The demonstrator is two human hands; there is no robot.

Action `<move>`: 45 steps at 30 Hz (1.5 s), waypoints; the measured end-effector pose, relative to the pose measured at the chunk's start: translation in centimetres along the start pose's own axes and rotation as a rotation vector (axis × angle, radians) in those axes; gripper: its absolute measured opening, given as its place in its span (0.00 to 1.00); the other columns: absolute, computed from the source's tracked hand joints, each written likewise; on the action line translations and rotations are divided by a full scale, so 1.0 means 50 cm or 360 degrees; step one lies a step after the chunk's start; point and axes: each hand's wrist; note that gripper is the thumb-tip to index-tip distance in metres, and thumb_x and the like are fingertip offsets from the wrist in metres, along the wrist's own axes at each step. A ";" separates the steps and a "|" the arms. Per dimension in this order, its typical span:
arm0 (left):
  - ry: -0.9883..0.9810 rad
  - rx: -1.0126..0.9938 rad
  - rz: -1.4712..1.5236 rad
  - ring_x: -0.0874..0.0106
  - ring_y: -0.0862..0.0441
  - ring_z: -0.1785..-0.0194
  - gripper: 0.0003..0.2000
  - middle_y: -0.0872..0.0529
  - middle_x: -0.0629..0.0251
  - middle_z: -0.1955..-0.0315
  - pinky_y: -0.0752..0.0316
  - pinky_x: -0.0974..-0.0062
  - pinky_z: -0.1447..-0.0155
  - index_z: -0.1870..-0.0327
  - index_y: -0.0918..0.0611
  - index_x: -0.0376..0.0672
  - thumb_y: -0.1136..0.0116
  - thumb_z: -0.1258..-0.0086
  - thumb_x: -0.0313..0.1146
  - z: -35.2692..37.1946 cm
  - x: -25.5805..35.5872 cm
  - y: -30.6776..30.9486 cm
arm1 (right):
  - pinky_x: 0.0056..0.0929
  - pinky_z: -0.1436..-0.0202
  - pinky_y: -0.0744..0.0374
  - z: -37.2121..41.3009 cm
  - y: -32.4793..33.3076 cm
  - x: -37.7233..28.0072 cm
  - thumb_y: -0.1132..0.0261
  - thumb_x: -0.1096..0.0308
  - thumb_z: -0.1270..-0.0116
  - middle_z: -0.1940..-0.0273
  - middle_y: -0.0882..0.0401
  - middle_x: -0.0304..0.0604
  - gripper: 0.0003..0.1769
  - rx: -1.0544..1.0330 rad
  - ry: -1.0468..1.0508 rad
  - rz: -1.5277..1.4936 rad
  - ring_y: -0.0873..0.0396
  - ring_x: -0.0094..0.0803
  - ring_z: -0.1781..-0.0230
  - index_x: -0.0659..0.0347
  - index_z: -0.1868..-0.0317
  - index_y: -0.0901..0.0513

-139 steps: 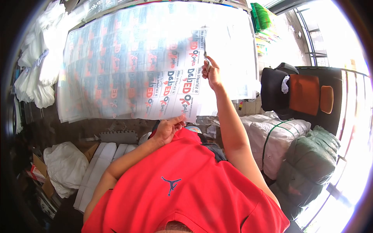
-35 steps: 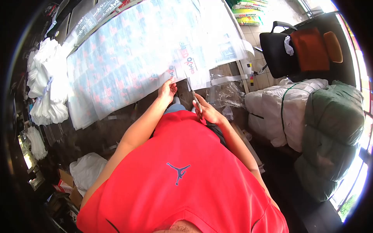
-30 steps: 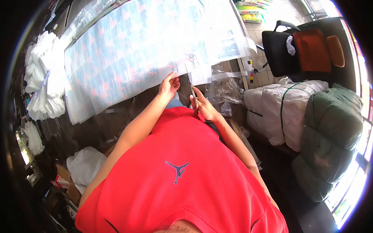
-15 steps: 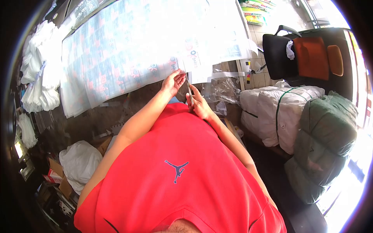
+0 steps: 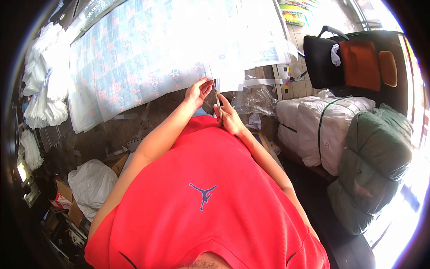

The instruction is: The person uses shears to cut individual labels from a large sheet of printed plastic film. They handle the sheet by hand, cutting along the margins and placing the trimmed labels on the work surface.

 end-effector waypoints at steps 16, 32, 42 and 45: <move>-0.0054 0.0054 -0.0133 0.73 0.17 0.58 0.09 0.14 0.63 0.61 0.21 0.77 0.54 0.56 0.18 0.39 0.36 0.32 0.32 0.033 0.016 -0.016 | 0.22 0.72 0.27 -0.026 -0.004 -0.014 0.43 0.68 0.25 0.70 0.28 0.35 0.35 -0.0005 0.0079 -0.0146 0.32 0.21 0.77 0.60 0.23 0.47; -0.0027 0.0048 -0.0154 0.78 0.20 0.69 0.06 0.15 0.68 0.70 0.24 0.80 0.60 0.62 0.17 0.42 0.33 0.35 0.31 0.069 0.015 -0.010 | 0.25 0.76 0.30 -0.078 -0.012 -0.031 0.45 0.70 0.26 0.72 0.30 0.34 0.35 0.0023 0.0121 -0.0242 0.33 0.22 0.78 0.60 0.23 0.48; 0.0046 -0.0067 -0.0060 0.81 0.23 0.66 0.06 0.15 0.71 0.68 0.27 0.81 0.58 0.59 0.16 0.42 0.38 0.30 0.33 0.096 0.009 -0.013 | 0.25 0.75 0.30 -0.119 -0.009 -0.060 0.39 0.61 0.26 0.76 0.32 0.35 0.38 -0.0008 0.0188 -0.0205 0.34 0.22 0.78 0.65 0.24 0.47; 0.0059 -0.0083 -0.0098 0.81 0.23 0.65 0.06 0.15 0.71 0.67 0.28 0.81 0.57 0.58 0.16 0.43 0.40 0.29 0.34 0.105 0.009 -0.010 | 0.25 0.74 0.30 -0.133 -0.011 -0.070 0.40 0.59 0.26 0.76 0.33 0.35 0.38 0.0070 0.0187 -0.0169 0.34 0.23 0.78 0.65 0.24 0.47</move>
Point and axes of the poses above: each hand's wrist, its own z-axis away from the middle knuckle, its own y-axis out of the back of the hand, x = y × z
